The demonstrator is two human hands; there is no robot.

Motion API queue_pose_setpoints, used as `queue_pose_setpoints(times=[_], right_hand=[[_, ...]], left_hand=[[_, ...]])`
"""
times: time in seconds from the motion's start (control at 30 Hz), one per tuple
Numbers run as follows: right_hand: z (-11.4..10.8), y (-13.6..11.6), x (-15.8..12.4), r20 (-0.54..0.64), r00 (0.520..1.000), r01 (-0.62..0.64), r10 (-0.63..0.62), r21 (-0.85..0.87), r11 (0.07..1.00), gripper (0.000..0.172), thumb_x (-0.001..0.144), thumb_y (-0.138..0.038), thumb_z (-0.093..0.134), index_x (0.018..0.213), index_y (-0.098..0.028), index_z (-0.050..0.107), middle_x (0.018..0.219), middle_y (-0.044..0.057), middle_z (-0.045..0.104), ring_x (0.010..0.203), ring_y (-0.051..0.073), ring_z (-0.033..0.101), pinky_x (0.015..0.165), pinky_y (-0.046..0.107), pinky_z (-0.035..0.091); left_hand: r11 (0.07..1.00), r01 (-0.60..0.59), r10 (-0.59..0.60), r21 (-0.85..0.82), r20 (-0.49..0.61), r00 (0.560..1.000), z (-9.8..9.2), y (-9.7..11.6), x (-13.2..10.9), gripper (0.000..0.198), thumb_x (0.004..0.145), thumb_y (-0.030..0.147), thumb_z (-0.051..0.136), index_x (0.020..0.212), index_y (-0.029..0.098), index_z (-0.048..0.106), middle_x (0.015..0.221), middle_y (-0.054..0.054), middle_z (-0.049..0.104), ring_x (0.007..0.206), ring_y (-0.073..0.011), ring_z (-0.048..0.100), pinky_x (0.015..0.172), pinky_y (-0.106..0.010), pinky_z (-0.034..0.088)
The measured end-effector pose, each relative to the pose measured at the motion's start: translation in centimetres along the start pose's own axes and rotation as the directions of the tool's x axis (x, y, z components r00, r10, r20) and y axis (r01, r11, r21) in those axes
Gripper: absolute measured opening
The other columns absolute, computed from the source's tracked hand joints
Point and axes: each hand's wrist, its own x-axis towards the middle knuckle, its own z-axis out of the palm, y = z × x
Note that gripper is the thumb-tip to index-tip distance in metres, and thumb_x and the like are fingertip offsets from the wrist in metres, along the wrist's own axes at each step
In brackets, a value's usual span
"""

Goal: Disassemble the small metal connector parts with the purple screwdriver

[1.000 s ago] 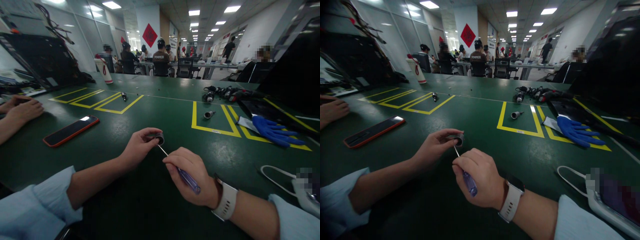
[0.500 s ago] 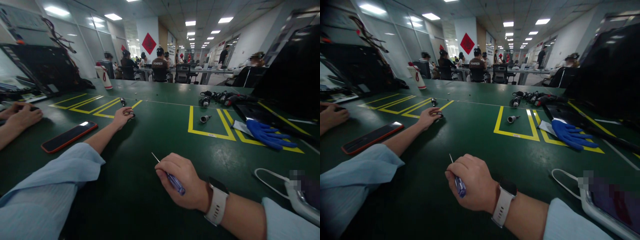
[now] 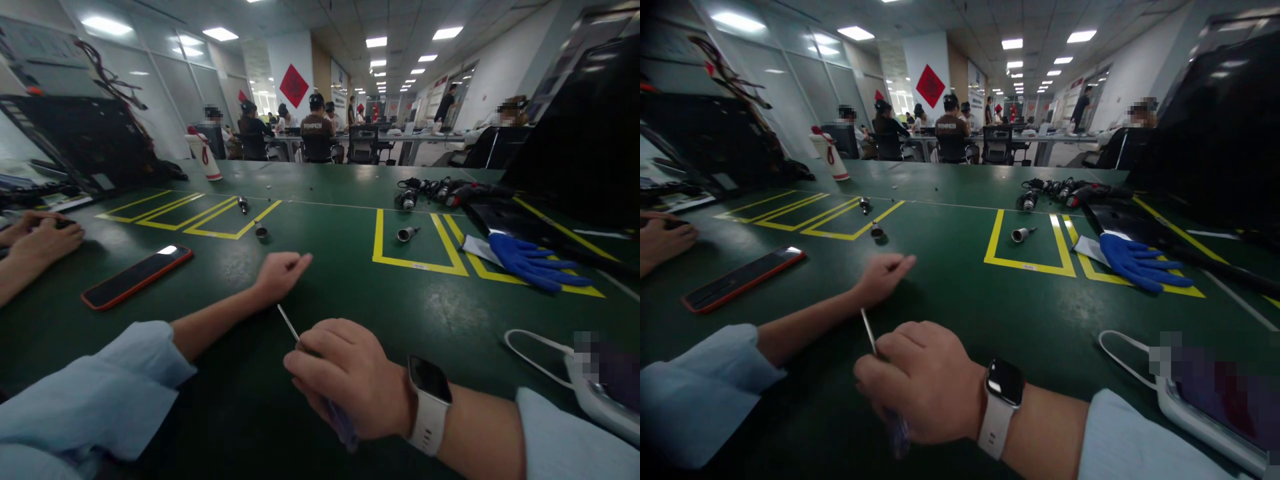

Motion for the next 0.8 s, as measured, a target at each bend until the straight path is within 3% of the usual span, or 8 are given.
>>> queue_pose_setpoints(times=[0.1,0.2,0.3,0.43,0.5,0.57,0.67,0.8], right_hand=[[0.3,-0.5,0.2,-0.102,0.986,0.127,-0.135,-0.083,0.988,0.017,0.087,-0.018,0.048,0.095,-0.015,0.062,0.082,0.005,0.065,0.077,0.017,0.057,0.070,0.032,0.049],[0.9,-1.4,0.3,-0.138,0.957,0.241,-0.254,-0.106,0.965,0.018,0.087,-0.019,0.047,0.091,-0.019,0.064,0.082,0.001,0.065,0.077,0.015,0.057,0.074,0.031,0.049],[1.4,-1.9,0.2,-0.165,0.953,0.240,-0.254,-0.099,0.966,0.025,0.091,-0.020,0.039,0.087,-0.026,0.063,0.092,-0.002,0.065,0.085,0.013,0.058,0.079,0.029,0.047],[1.4,-1.6,0.0,-0.283,0.946,0.140,-0.160,-0.089,0.986,0.022,0.091,-0.024,0.043,0.083,-0.022,0.063,0.089,0.001,0.066,0.089,0.014,0.058,0.082,0.029,0.048],[1.2,-1.2,0.0,-0.310,0.945,0.085,-0.105,-0.077,0.993,0.020,0.091,-0.023,0.043,0.086,-0.021,0.063,0.088,0.003,0.066,0.090,0.015,0.058,0.083,0.029,0.048],[1.1,-0.8,0.0,-0.305,0.947,0.076,-0.096,-0.076,0.994,0.020,0.091,-0.023,0.043,0.087,-0.020,0.062,0.088,0.003,0.066,0.090,0.015,0.057,0.083,0.030,0.048],[1.1,-0.5,0.1,-0.304,0.946,0.091,-0.113,-0.084,0.992,0.021,0.091,-0.020,0.042,0.087,-0.019,0.062,0.086,0.003,0.065,0.087,0.015,0.057,0.082,0.029,0.048],[1.0,-0.4,0.0,-0.285,0.953,0.087,-0.104,-0.072,0.994,0.021,0.091,-0.018,0.040,0.089,-0.018,0.061,0.086,0.004,0.065,0.087,0.015,0.057,0.081,0.030,0.048]], left_hand=[[0.953,-0.287,0.304,-0.101,0.295,0.906,2.4,5.4,-2.7,0.046,0.082,0.041,0.048,0.041,0.022,0.043,0.040,0.003,0.041,0.041,-0.0121,0.041,0.044,-0.029,0.031],[0.907,-0.396,0.419,-0.141,0.380,0.825,4.2,9.0,-3.1,0.046,0.084,0.046,0.047,0.043,0.023,0.047,0.040,0.002,0.046,0.043,-0.0143,0.047,0.043,-0.030,0.032],[0.862,-0.496,0.493,-0.102,0.393,0.776,6.4,10.9,0.2,0.048,0.091,0.043,0.034,0.057,0.019,0.056,0.053,-0.003,0.057,0.052,-0.0157,0.055,0.049,-0.030,0.038],[0.962,-0.266,0.249,0.057,0.205,0.946,11.1,12.1,8.0,0.040,0.093,0.043,0.033,0.097,0.013,0.058,0.096,-0.011,0.063,0.083,-0.0191,0.061,0.070,-0.031,0.046],[0.978,-0.144,0.121,0.151,0.154,0.981,13.6,12.3,11.4,0.051,0.085,0.052,0.046,0.115,0.011,0.050,0.114,-0.015,0.057,0.103,-0.0253,0.056,0.083,-0.034,0.045],[0.979,-0.106,0.078,0.175,0.160,0.984,15.5,12.2,13.5,0.059,0.079,0.053,0.056,0.116,0.008,0.048,0.116,-0.019,0.056,0.106,-0.0304,0.054,0.085,-0.038,0.044],[0.979,-0.100,0.063,0.179,0.200,0.978,16.7,11.9,14.4,0.035,0.081,0.037,0.059,0.102,0.009,0.054,0.102,-0.017,0.061,0.098,-0.0288,0.057,0.081,-0.038,0.046],[0.981,-0.116,0.087,0.155,0.186,0.979,15.0,11.8,12.5,0.020,0.084,0.025,0.050,0.098,0.010,0.053,0.099,-0.015,0.061,0.095,-0.0251,0.057,0.080,-0.036,0.046]])
